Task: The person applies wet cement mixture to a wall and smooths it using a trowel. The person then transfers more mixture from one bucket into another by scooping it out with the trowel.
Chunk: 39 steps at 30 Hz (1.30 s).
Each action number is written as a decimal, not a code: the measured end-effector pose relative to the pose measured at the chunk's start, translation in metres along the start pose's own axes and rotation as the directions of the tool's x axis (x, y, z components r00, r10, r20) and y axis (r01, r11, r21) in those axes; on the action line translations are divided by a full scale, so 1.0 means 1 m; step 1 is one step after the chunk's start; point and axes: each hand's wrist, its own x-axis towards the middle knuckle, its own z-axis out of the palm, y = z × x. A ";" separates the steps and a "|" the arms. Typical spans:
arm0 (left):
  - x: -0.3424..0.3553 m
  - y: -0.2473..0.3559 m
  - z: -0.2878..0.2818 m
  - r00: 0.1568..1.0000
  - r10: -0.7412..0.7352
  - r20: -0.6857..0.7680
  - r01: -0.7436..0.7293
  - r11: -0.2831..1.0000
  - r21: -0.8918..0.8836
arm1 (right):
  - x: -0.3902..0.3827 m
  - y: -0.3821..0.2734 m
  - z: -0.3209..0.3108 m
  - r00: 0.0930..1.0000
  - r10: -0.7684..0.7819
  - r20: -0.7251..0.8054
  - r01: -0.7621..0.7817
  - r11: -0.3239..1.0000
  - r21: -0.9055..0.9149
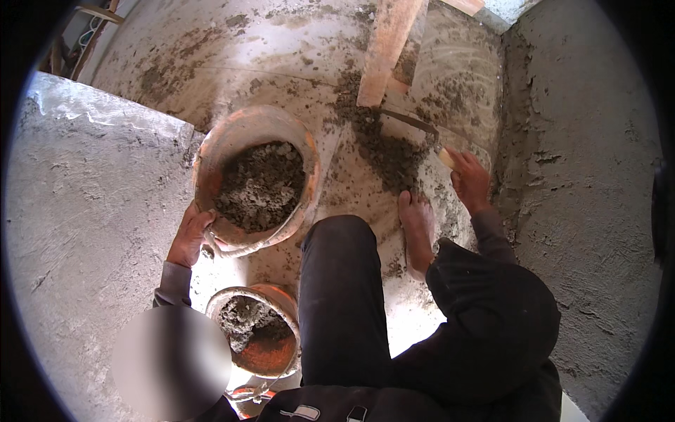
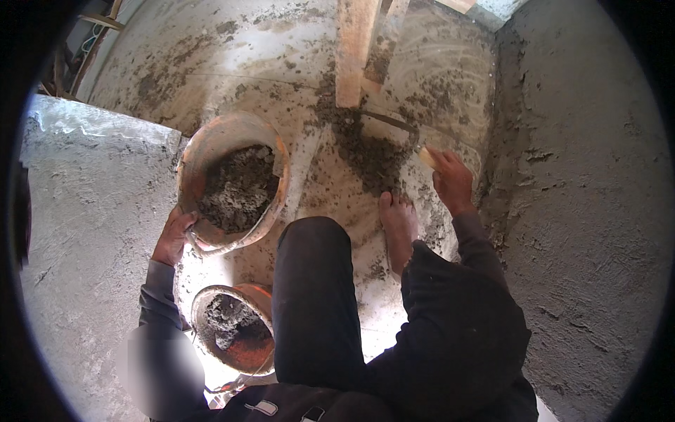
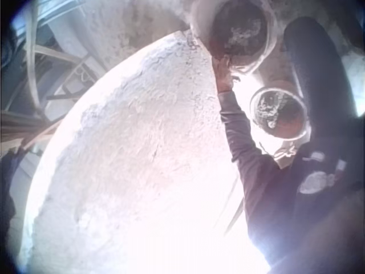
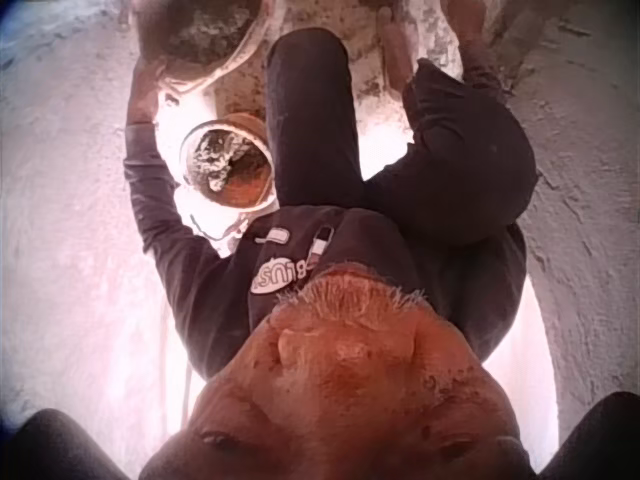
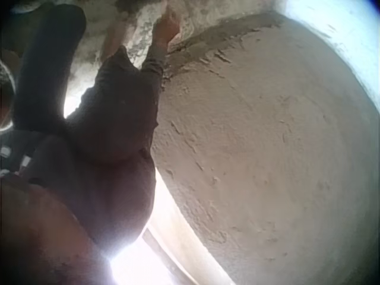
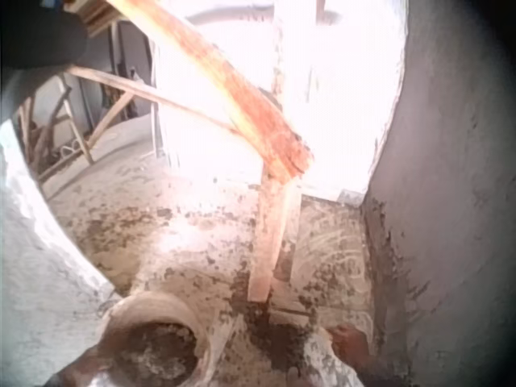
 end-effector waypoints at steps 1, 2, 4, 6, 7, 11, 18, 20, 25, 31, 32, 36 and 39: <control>-0.001 -0.001 -0.001 1.000 0.013 0.011 -0.013 1.000 0.000 | 0.005 -0.002 0.005 1.000 -0.024 0.014 0.024 1.000 -0.007; -0.001 -0.002 -0.002 1.000 0.019 0.000 -0.019 1.000 0.014 | 0.008 -0.004 0.008 0.998 -0.048 0.028 0.048 0.999 -0.013; -0.001 -0.004 -0.003 0.999 0.029 -0.023 -0.028 0.999 0.037 | 0.009 -0.010 0.008 0.992 -0.049 0.114 0.049 0.999 0.004; 0.000 -0.009 -0.003 0.995 0.085 -0.044 -0.083 0.996 0.033 | 0.009 -0.016 0.001 0.985 -0.041 0.166 0.039 0.999 0.016; 0.002 -0.012 -0.003 0.992 0.112 -0.055 -0.111 0.993 0.031 | 0.006 -0.019 -0.005 0.984 -0.031 0.176 0.028 0.999 0.021; 0.006 -0.023 -0.014 0.992 0.105 -0.070 -0.102 0.994 0.050 | -0.001 -0.044 -0.010 0.998 0.057 -0.034 -0.049 0.978 0.205; 0.004 -0.013 0.003 0.994 0.098 -0.052 -0.102 0.993 -0.066 | 0.012 -0.083 -0.020 0.772 0.277 0.571 -0.631 0.433 0.644; 0.002 -0.008 0.009 0.992 0.108 -0.065 -0.113 0.990 -0.080 | 0.006 -0.078 -0.016 0.886 0.270 0.377 -0.441 0.740 0.508; 0.001 -0.019 0.001 0.973 0.190 -0.132 -0.186 0.982 0.037 | -0.020 -0.066 -0.020 0.971 0.216 0.098 -0.237 0.878 0.415; 0.005 -0.019 0.007 0.987 0.132 -0.093 -0.147 0.975 -0.166 | 0.013 -0.109 -0.037 0.768 0.170 0.618 -0.638 0.107 0.763; 0.004 -0.018 0.005 0.989 0.118 -0.089 -0.131 0.979 -0.158 | 0.021 -0.111 -0.034 0.743 0.100 0.662 -0.667 0.027 0.745; 0.003 -0.020 0.003 0.990 0.103 -0.093 -0.117 0.982 -0.150 | 0.052 -0.140 -0.015 0.662 -0.107 0.742 -0.749 -0.116 0.652; 0.003 -0.017 0.007 0.989 0.108 -0.098 -0.124 0.977 -0.176 | 0.066 -0.158 0.006 0.684 -0.204 0.701 -0.713 -0.390 0.582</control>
